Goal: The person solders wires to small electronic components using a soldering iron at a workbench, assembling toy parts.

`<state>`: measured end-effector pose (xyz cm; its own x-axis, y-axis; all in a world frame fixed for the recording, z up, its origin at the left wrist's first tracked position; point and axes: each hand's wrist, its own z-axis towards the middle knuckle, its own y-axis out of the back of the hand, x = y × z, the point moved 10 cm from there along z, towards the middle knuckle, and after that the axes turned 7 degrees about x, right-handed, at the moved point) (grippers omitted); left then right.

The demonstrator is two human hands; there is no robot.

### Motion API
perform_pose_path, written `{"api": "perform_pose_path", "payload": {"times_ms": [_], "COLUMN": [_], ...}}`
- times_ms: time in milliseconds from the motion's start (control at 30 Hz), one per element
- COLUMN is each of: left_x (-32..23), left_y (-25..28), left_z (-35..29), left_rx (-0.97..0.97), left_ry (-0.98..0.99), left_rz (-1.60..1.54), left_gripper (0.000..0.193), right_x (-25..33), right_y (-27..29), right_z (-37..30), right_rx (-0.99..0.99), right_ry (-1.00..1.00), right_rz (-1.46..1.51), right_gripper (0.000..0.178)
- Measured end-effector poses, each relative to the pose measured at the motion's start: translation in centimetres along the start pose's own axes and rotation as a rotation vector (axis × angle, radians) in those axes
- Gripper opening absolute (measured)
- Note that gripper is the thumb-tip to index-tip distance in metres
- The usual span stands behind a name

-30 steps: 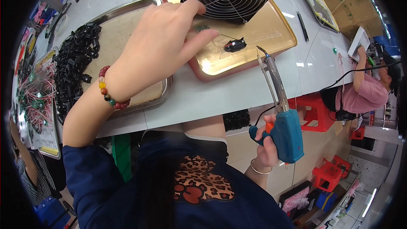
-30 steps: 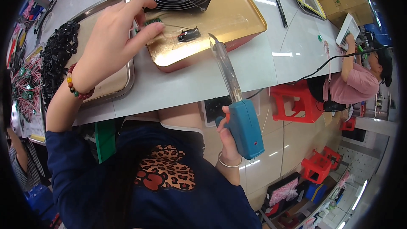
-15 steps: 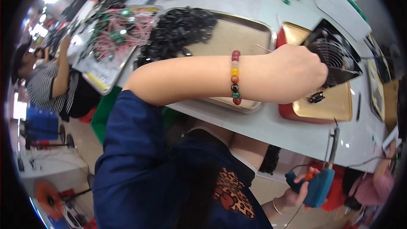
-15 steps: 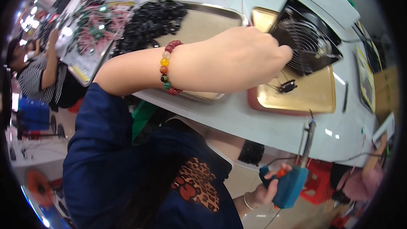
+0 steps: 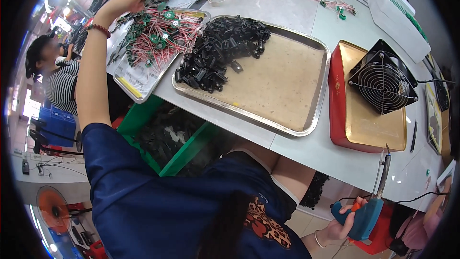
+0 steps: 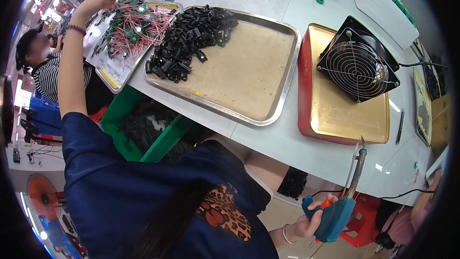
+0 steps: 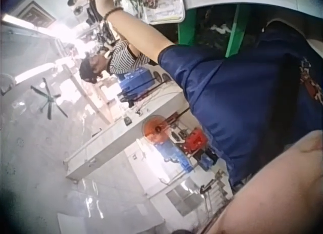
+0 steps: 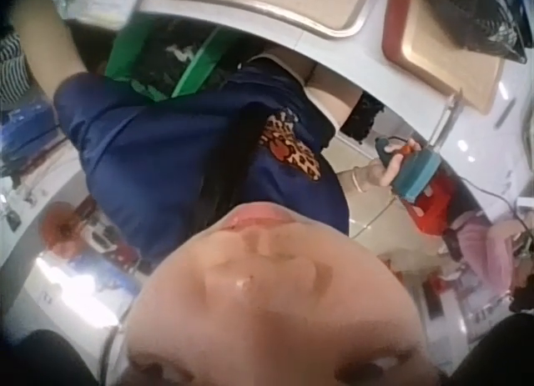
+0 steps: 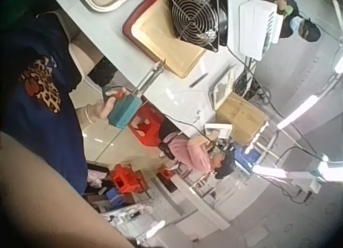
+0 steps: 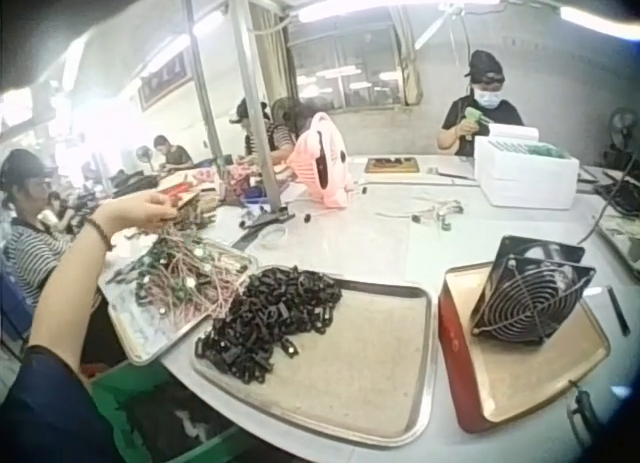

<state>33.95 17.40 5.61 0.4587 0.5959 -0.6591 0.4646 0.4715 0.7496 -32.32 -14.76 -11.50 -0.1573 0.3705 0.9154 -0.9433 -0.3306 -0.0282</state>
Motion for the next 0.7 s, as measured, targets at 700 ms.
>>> {"api": "perform_pose_path", "payload": {"times_ms": [700], "left_x": [-20.1], "left_y": [-26.5], "left_z": [-5.3], "left_rx": [-0.081], "left_ry": [-1.024], "left_rz": [0.563], "left_gripper": [0.020], "right_x": [1.6], "right_y": [0.3], "right_z": [-0.5], "right_rx": [-0.020], "right_ry": [0.087], "right_rz": [-0.063], "right_gripper": [0.046]}}
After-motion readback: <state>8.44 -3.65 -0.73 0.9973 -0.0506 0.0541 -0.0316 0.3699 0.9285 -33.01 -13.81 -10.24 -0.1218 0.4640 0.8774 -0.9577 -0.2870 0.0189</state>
